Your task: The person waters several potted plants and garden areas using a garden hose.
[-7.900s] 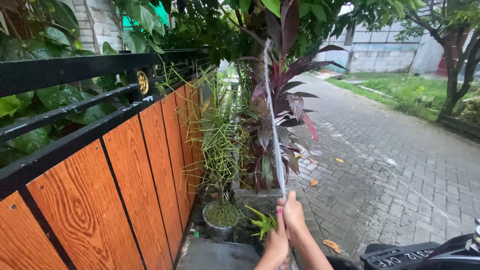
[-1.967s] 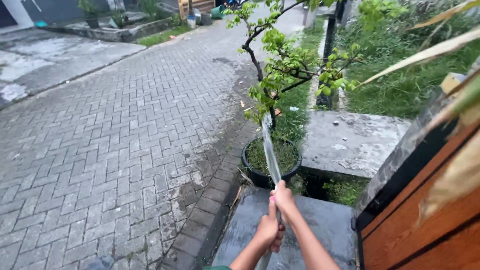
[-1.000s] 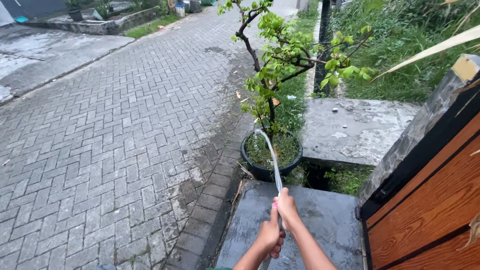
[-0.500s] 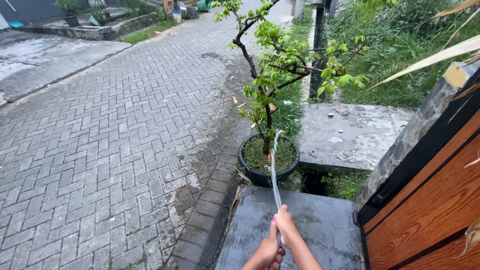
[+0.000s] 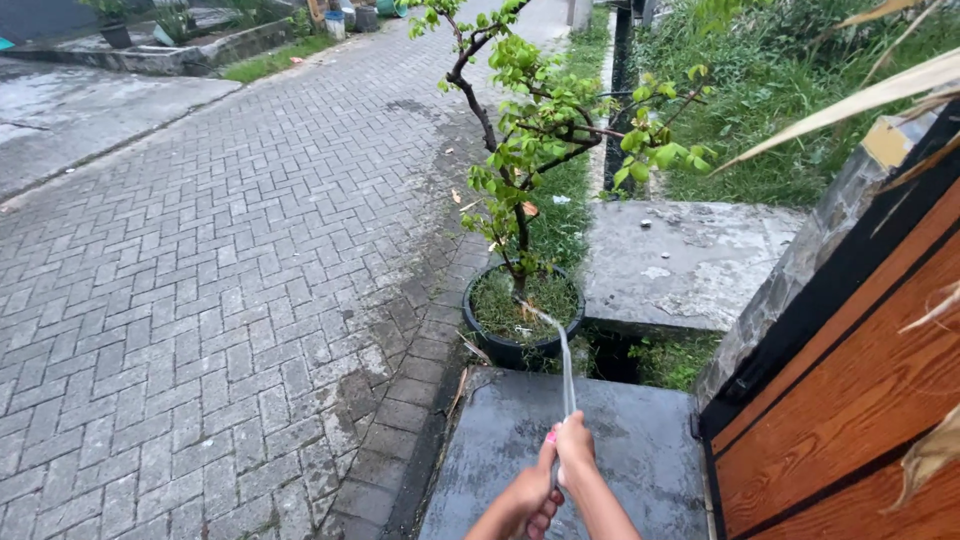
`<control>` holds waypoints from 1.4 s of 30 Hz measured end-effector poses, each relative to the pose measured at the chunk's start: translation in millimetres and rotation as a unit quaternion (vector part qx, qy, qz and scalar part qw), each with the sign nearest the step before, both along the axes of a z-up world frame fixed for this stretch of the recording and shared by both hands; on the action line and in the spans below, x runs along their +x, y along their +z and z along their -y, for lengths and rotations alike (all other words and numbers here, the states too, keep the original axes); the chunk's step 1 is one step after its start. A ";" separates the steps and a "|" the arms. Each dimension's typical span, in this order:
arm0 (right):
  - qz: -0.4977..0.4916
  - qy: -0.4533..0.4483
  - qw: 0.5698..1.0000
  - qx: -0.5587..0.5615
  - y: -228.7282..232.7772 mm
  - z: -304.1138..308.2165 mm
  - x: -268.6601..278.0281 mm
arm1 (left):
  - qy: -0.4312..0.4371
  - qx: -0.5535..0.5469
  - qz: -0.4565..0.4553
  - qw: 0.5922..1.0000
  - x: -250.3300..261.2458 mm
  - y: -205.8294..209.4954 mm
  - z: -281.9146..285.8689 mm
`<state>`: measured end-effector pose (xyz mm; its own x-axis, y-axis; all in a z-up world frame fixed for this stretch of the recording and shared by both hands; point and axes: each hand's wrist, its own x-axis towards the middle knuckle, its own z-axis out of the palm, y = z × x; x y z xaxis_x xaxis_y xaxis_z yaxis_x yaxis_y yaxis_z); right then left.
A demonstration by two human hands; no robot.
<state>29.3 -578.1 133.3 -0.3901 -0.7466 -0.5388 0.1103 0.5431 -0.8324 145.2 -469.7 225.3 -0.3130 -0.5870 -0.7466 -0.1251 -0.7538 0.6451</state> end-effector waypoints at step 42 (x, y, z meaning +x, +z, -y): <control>0.119 0.108 0.986 0.038 -39.7 21.3 9.1 | 0.086 -0.035 -0.030 0.995 -19.2 -150.6 37.4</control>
<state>38.3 -599.4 93.6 -0.0821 -0.7528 -0.6531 0.1734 0.6345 -0.7532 126.0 -507.1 74.6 -0.2463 -0.6851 -0.6856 0.0417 -0.7142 0.6987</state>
